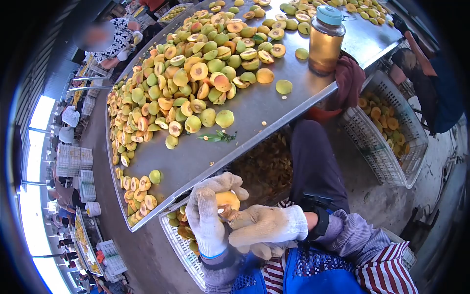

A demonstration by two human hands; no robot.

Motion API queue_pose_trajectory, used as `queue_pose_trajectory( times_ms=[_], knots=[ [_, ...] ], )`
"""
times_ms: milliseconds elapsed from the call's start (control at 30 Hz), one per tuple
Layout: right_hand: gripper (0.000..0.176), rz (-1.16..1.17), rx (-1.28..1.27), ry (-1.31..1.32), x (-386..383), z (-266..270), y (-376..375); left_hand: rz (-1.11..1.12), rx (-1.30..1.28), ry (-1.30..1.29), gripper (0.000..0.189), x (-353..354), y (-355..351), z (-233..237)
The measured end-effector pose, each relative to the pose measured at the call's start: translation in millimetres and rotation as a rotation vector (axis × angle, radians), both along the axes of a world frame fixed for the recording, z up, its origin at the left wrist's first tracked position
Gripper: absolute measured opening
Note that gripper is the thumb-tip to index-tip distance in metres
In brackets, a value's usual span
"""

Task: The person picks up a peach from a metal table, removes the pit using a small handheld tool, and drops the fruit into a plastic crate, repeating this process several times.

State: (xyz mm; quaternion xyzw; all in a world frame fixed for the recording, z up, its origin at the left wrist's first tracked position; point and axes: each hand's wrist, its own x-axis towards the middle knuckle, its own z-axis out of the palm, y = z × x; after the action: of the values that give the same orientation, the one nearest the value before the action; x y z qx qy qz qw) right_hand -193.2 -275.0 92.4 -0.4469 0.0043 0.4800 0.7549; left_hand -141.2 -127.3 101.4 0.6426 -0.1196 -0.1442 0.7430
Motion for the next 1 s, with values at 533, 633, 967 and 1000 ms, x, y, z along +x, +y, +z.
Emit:
queue_pose_trajectory(
  times_ms=[533, 633, 967, 1000],
  knots=[
    [0.027, 0.010, 0.802, 0.296, -13.1, -62.1, -1.1, -0.061, -0.077, -0.288, 0.054, -0.8, -0.5, -9.1],
    [0.027, -0.039, 0.835, 0.354, -18.2, -56.6, -2.2, -0.023, -0.025, -0.436, 0.058, -2.8, -3.3, -10.4],
    [0.026, -0.034, 0.818, 0.335, -21.3, -83.4, 7.2, -0.170, -0.985, 0.851, 0.050, 5.1, -9.3, -19.2],
    [0.025, 0.023, 0.852, 0.291, -11.0, -60.4, 4.8, -0.113, -0.803, 0.745, 0.050, 6.3, -8.4, -18.1]
  ],
)
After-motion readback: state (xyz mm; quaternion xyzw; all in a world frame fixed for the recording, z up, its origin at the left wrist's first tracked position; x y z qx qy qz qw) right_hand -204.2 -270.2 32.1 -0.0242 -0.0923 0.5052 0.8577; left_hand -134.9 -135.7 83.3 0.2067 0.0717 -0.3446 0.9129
